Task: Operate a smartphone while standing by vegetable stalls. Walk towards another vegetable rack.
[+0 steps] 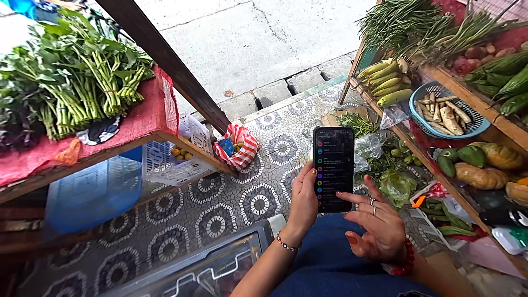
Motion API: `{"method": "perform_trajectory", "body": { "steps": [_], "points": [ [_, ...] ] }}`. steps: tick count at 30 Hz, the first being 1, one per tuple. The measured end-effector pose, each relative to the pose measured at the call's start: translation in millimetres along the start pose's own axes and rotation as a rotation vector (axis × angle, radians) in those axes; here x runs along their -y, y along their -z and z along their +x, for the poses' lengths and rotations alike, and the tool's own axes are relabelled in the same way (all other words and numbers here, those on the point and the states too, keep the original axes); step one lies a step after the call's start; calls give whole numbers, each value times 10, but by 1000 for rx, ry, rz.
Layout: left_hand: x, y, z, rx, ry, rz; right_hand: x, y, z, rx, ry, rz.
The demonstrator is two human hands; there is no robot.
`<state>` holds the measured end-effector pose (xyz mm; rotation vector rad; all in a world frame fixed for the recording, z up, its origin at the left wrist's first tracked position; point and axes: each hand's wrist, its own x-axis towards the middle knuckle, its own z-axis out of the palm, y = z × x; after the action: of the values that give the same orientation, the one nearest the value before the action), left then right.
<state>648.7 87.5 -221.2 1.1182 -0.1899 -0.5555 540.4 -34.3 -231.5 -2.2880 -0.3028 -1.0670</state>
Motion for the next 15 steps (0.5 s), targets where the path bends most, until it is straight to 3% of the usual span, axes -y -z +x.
{"method": "perform_trajectory", "body": {
  "steps": [9,15],
  "points": [
    [80,-54,-78,75,8,63,-127,-28,156,-71,-117,-88],
    [61,-22,-44,60,18,16,24,-39,70,-60,-76,-26]
  ]
}}
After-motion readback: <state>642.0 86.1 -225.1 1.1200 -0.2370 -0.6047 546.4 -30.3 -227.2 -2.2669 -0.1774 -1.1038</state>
